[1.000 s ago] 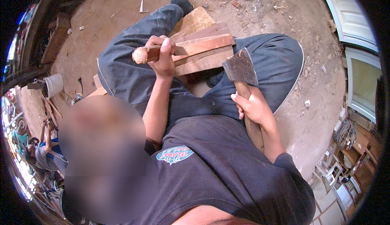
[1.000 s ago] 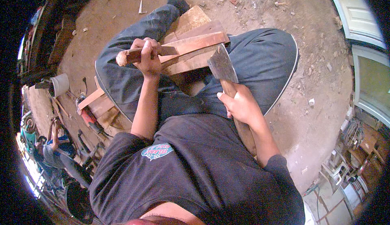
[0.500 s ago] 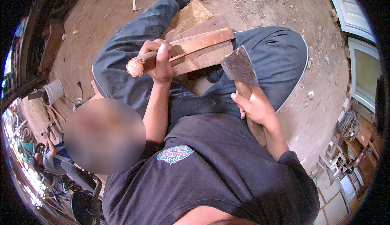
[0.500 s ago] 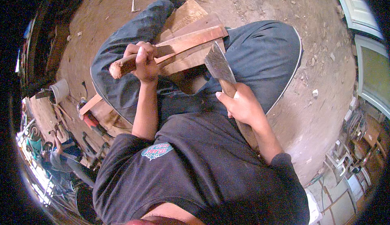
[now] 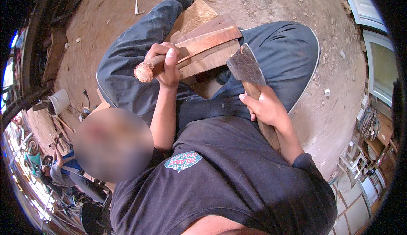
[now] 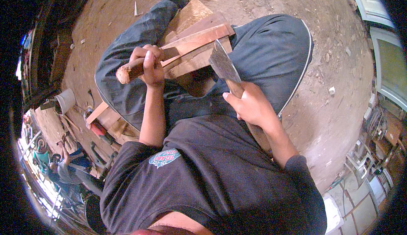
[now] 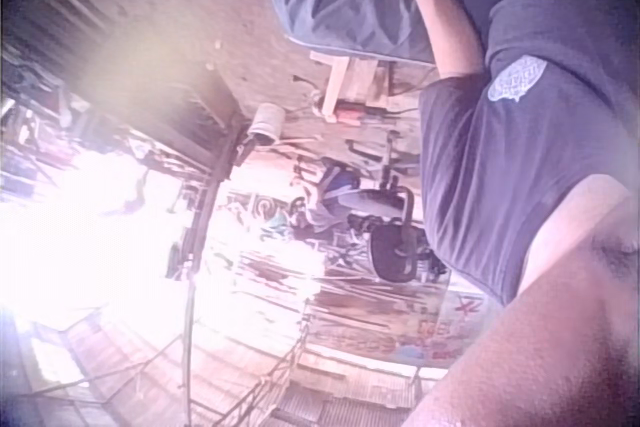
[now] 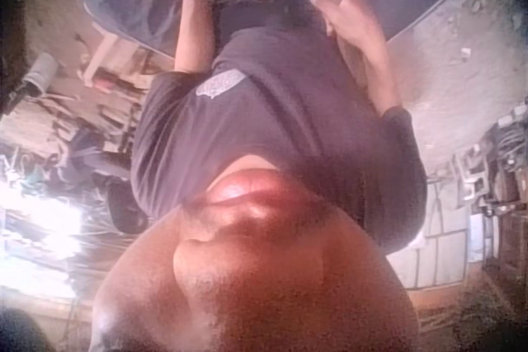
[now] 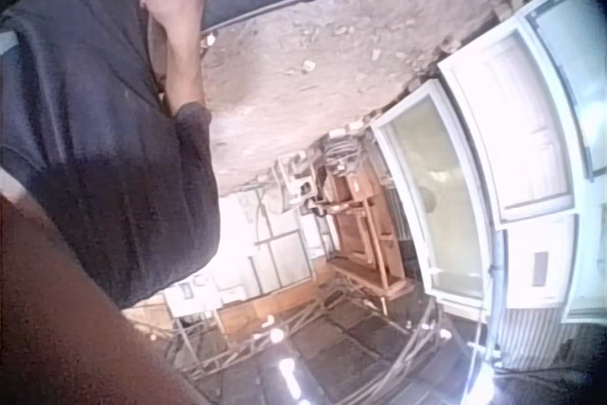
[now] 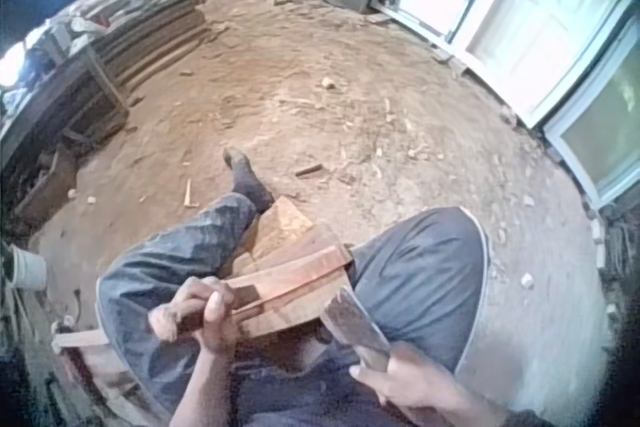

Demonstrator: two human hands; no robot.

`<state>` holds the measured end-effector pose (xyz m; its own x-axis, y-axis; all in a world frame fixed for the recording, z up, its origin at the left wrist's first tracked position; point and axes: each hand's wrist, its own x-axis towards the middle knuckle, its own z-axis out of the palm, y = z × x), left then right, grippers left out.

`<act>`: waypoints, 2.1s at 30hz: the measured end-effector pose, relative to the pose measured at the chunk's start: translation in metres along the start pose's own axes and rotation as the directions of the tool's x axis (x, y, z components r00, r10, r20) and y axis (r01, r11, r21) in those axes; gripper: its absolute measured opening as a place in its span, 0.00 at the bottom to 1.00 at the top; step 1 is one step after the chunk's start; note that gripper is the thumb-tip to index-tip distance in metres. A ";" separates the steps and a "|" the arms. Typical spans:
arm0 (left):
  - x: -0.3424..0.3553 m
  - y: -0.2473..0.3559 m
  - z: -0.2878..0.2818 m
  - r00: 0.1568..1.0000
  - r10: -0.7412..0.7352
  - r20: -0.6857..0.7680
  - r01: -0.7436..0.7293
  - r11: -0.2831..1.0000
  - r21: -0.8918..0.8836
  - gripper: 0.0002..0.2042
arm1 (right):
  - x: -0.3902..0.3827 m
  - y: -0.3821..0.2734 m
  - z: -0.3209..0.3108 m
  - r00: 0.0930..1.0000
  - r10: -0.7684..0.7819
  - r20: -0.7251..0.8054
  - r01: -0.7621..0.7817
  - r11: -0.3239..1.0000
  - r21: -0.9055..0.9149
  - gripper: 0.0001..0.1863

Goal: The person carves a wooden piece by hammering a small axe into it while sitting on the ground.

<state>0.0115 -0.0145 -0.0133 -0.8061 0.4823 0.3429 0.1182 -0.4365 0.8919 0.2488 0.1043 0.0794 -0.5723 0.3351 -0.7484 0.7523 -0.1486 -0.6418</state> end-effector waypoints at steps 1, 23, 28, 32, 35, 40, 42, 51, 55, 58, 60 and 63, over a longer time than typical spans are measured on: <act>0.000 0.000 0.000 0.999 -0.039 0.005 0.039 0.999 0.007 0.11 | 0.000 0.001 0.000 1.000 0.000 -0.001 0.000 1.000 0.002 0.18; 0.017 0.004 0.016 0.983 -0.018 0.184 -0.026 0.971 0.238 0.10 | -0.054 -0.099 0.008 0.933 -0.355 -0.056 0.359 0.921 0.149 0.06; 0.017 -0.006 0.019 0.973 -0.021 0.229 -0.047 0.957 0.287 0.08 | -0.043 -0.119 0.029 0.914 -0.404 0.032 0.404 0.914 -0.020 0.07; 0.013 -0.013 0.018 0.973 -0.029 0.230 -0.039 0.957 0.286 0.09 | -0.046 -0.140 0.035 0.937 -0.348 -0.018 0.341 0.926 -0.159 0.10; 0.015 -0.005 0.019 0.974 -0.020 0.225 -0.036 0.970 0.241 0.10 | -0.087 -0.176 0.024 0.760 -0.607 -0.233 0.586 0.794 -0.161 0.11; 0.015 -0.005 0.020 0.968 -0.098 0.232 0.041 0.971 0.236 0.10 | -0.126 -0.221 -0.003 0.234 -0.958 0.163 0.972 0.237 -0.002 0.14; 0.014 -0.008 0.015 0.971 -0.082 0.226 0.026 0.970 0.240 0.10 | -0.099 -0.194 0.017 0.436 -0.889 0.143 0.876 0.383 -0.293 0.12; 0.003 -0.009 0.027 0.981 0.087 0.174 -0.130 0.959 0.250 0.09 | -0.122 -0.223 0.011 0.449 -0.894 0.011 0.893 0.449 0.038 0.11; 0.017 -0.005 0.023 0.982 0.111 0.155 -0.140 0.972 0.188 0.10 | -0.092 -0.194 0.035 0.097 -0.995 0.000 0.923 0.090 -0.374 0.12; 0.010 -0.005 0.026 0.983 0.058 0.177 -0.101 0.965 0.243 0.10 | -0.061 -0.152 0.032 0.930 -0.355 -0.099 0.277 0.851 -0.446 0.11; 0.008 -0.024 0.023 0.969 0.131 0.211 -0.193 0.932 0.306 0.10 | -0.061 -0.176 0.039 0.967 -0.242 -0.078 0.184 0.879 -0.439 0.13; 0.018 -0.016 0.018 0.983 0.066 0.173 -0.104 0.970 0.222 0.09 | -0.100 -0.208 0.017 0.705 -0.704 -0.084 0.652 0.691 -0.312 0.16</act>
<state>0.0053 0.0147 -0.0155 -0.6842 0.5762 0.4470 0.3272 -0.3053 0.8943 0.1440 0.0858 0.2846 -0.9059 0.4189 -0.0622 0.2482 0.4061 -0.8795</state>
